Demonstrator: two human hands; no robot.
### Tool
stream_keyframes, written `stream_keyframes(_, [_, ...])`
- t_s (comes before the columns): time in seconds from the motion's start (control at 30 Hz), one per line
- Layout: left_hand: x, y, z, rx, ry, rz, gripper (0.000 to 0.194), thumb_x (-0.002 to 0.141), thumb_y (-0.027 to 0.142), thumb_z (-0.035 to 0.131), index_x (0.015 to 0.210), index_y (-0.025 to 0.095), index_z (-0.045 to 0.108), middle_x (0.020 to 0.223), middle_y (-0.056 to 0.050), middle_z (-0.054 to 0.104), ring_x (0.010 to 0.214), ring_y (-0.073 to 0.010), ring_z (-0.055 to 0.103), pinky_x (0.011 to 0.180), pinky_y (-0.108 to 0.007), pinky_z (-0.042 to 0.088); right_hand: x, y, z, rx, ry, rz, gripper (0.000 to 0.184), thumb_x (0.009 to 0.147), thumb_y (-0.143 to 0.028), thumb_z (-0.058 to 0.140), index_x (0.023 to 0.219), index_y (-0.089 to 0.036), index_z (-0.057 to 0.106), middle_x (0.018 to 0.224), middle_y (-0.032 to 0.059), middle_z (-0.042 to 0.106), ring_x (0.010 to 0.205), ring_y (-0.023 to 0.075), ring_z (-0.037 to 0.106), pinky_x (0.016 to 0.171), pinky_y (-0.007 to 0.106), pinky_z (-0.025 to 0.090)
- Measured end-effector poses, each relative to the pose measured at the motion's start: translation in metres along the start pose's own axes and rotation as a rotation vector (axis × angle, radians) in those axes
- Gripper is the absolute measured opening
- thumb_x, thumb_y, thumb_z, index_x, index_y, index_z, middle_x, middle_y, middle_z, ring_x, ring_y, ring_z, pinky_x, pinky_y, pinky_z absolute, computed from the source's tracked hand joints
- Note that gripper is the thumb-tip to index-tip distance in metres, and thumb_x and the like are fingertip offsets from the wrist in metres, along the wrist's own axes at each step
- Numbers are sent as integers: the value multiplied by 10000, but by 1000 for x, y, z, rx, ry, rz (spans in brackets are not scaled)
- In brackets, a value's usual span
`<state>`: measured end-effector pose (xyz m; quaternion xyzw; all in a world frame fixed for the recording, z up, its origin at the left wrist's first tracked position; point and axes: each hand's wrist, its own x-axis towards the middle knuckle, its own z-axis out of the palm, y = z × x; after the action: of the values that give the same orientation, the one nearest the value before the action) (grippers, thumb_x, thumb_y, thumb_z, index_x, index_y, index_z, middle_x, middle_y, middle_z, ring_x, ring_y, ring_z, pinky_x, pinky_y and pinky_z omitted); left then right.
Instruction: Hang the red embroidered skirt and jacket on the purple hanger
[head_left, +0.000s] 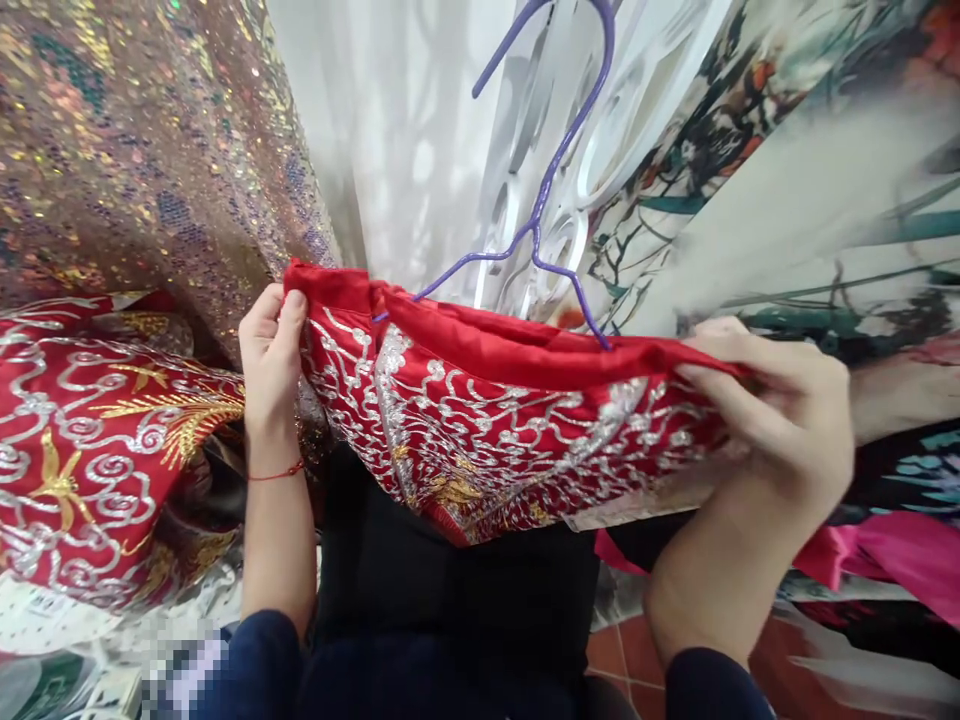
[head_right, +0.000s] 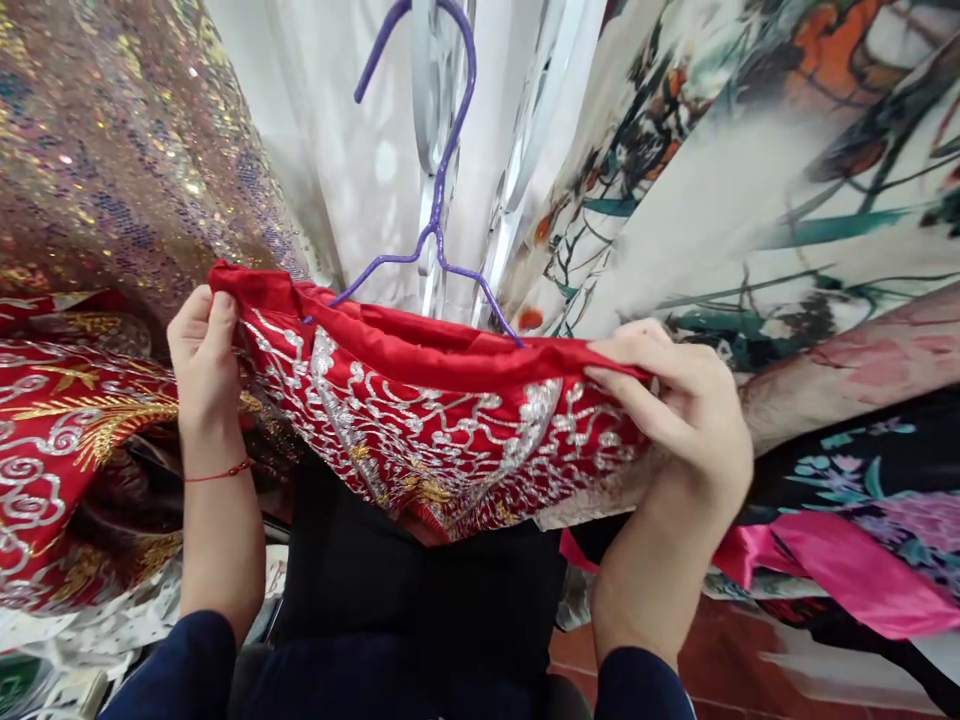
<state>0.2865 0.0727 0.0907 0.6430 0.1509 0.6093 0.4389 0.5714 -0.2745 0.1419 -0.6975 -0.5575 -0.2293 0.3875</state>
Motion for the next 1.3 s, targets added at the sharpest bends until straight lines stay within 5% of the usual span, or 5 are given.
stream_keyframes(0.23, [20, -10, 17, 181, -69, 71, 517, 875, 685, 608, 676, 210, 571, 650, 15, 428, 590, -126, 379, 592, -288, 378, 20, -15, 41, -422, 388, -301, 211, 936, -287, 543, 869, -234, 736, 553, -34, 551, 499, 110, 366, 687, 353, 319])
stream_keyframes(0.47, [25, -40, 17, 97, 49, -68, 549, 924, 694, 518, 648, 222, 464, 635, 15, 435, 577, -127, 409, 610, -291, 438, 2, -13, 66, -512, 279, -172, 302, 986, -375, 471, 945, -211, 722, 717, 29, 586, 688, 172, 531, 776, 367, 358])
stream_keyframes(0.73, [-42, -11, 43, 532, 385, 229, 333, 905, 407, 655, 1134, 190, 550, 1232, -117, 579, 1218, -237, 532, 1065, -402, 418, 4, -25, 87, -553, 538, -337, 150, 938, -325, 619, 951, -193, 691, 866, 70, 667, 815, 192, 610, 797, 372, 390])
stream_keyframes(0.97, [-72, -20, 53, 466, 34, -54, 298, 874, 444, 695, 996, 205, 565, 863, -11, 650, 734, -132, 616, 655, -253, 473, 18, -49, 111, -456, 588, -433, 120, 918, -322, 602, 894, -226, 670, 841, 66, 638, 837, 208, 586, 792, 395, 414])
stream_keyframes(1.3, [-60, -16, 38, 415, -110, -121, 143, 914, 348, 585, 890, 215, 538, 798, -2, 637, 652, -124, 582, 615, -254, 443, 42, -132, 184, -329, -117, -662, 262, 1036, -173, 426, 1089, -193, 681, 908, 74, 688, 842, 183, 578, 723, 337, 378])
